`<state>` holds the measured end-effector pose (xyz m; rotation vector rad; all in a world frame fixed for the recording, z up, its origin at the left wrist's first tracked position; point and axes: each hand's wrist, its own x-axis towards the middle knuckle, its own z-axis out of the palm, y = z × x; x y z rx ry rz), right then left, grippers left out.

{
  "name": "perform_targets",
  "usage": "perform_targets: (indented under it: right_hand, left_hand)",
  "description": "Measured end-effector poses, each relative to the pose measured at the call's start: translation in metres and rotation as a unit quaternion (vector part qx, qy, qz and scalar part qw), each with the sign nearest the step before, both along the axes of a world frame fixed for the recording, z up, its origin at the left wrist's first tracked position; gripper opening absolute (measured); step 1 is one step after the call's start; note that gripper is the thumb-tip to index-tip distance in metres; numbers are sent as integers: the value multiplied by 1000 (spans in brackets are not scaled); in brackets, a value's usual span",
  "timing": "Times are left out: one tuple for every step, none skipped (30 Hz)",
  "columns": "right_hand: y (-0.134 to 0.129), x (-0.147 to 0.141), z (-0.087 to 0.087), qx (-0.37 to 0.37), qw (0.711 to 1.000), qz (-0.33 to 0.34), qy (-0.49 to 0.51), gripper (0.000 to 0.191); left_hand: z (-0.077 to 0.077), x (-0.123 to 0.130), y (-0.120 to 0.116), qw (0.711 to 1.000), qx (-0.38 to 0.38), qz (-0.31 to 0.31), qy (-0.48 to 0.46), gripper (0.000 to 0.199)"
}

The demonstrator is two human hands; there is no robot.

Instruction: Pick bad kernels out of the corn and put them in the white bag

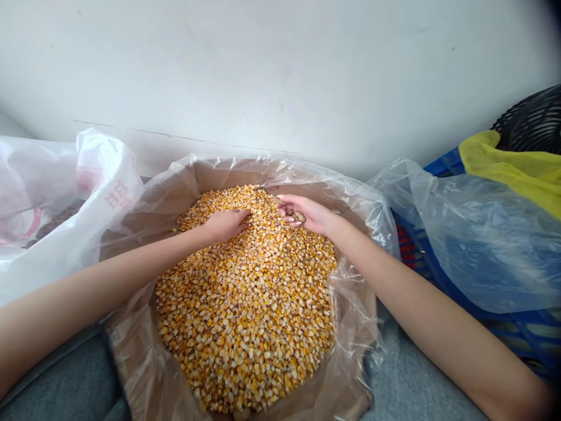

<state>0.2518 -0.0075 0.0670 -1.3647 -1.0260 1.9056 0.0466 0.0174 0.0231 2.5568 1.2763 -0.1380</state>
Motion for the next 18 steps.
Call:
perform_targets:
  right_hand:
    - [0,0,0,-1,1000,4,1,18]
    - [0,-1,1,-1,1000,8,3,18]
    - [0,-1,1,1,1000,11,5,18]
    - [-1,-1,1,2,1000,12,6,18]
    - [-1,-1,1,3,1000,12,5,18]
    - [-1,-1,1,3,1000,11,3,18]
    - [-1,-1,1,3,1000,10,2,18]
    - [-1,-1,1,3,1000,12,4,19]
    - [-1,-1,2,4,1000,15,11,19]
    - [0,0,2,7,1000,17,25,18]
    - [0,1,3,14,999,17,45,18]
    - [0,2,4,24,997,13,68,16]
    - [1,4,5,35,995,8,90,15]
    - [1,5,6,46,993,0,109,13]
    - [1,6,7,55,991,-8,123,11]
    - [1,7,9,63,989,-14,132,9]
    - [1,8,10,69,988,-18,135,8]
    - [0,8,12,75,988,-22,134,8]
  left_hand:
    - [-2,1,0,1000,-4,1,-9,41]
    - [-3,2,1,1000,-9,4,-21,41]
    - [-4,2,1,999,-15,9,-35,40]
    - [-6,2,1,998,-23,15,-48,38]
    - [-7,2,1,997,-32,22,-62,36]
    - [-8,2,1,995,-41,29,-80,33]
    - [-9,1,1,992,-52,37,-106,30]
    - [-9,0,1,986,-68,47,-142,27]
    - [-8,-2,0,975,-93,58,-191,24]
    - [-7,-4,0,956,-132,75,-249,22]
    - [-6,-6,-1,927,-185,100,-310,21]
    - [-4,-9,-1,886,-248,131,-368,20]
    - [-2,-13,-1,835,-317,166,-418,20]
    - [0,-17,-1,778,-383,201,-456,19]
    - [2,-21,0,720,-440,232,-484,20]
    - [4,-24,1,667,-486,255,-504,21]
    - [6,-27,3,621,-520,269,-521,22]
    - [8,-29,4,582,-543,278,-538,21]
